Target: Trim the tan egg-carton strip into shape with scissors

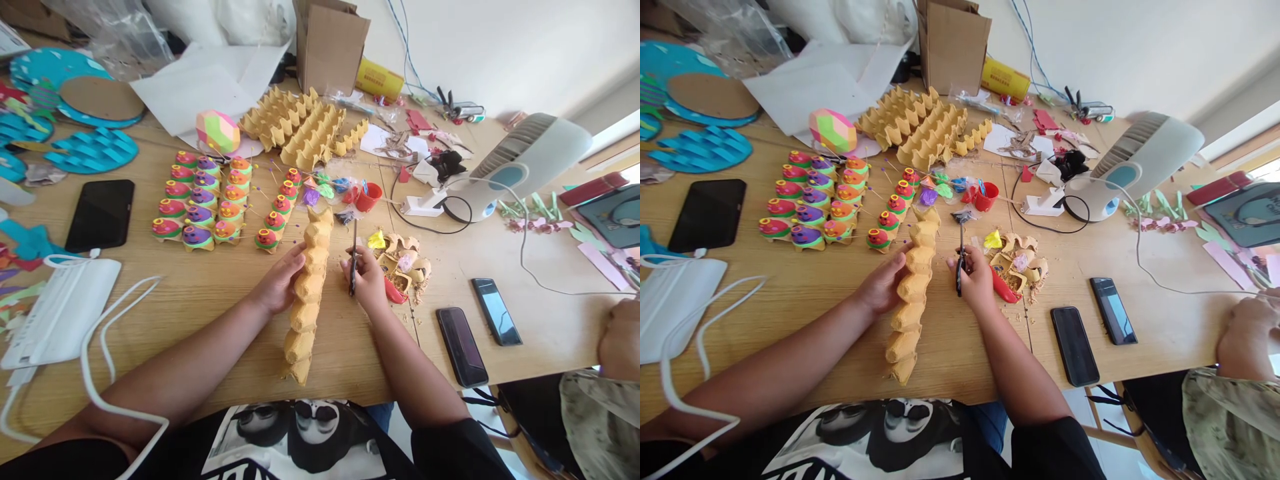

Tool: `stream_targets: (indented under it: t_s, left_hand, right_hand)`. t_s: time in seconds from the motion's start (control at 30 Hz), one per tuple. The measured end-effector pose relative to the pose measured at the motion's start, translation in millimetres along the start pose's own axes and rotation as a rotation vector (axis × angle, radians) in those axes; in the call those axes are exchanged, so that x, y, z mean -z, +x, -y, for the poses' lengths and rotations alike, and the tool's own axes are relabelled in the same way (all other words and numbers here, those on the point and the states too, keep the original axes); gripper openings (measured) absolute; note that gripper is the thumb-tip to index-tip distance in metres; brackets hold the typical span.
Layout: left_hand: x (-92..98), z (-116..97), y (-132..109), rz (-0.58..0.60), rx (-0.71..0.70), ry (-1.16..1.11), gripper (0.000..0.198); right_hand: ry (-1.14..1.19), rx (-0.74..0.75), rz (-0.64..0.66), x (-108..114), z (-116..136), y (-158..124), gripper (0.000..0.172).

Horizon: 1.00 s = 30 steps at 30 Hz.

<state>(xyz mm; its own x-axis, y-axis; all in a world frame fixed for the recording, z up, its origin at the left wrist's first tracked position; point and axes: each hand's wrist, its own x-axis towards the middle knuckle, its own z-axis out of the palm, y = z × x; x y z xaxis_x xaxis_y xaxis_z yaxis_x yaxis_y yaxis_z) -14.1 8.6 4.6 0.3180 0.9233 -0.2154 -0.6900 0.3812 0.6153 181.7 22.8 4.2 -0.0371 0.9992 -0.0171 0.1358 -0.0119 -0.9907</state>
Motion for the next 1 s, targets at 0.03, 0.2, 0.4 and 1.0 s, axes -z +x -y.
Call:
stream_targets:
  t_s: [0.03, 0.2, 0.4, 1.0]
  left_hand:
    - [-0.3, 1, 0, 0.004, -0.005, 0.01, 0.054]
    - [-0.9, 1, 1, 0.044, 0.018, 0.038, 0.053]
    - [-0.1, 1, 1, 0.079, 0.106, 0.08, 0.049]
    - [4.8, -2, 0, 0.151, 0.294, 0.07, 0.042]
  right_hand:
    - [0.086, -0.031, 0.02, -1, 1, 0, 0.045]
    - [0.264, -0.104, 0.072, -1, 7, -2, 0.052]
    - [0.366, -0.078, 0.092, -2, 7, -5, 0.054]
    - [0.616, -0.121, -0.138, 3, -6, 12, 0.05]
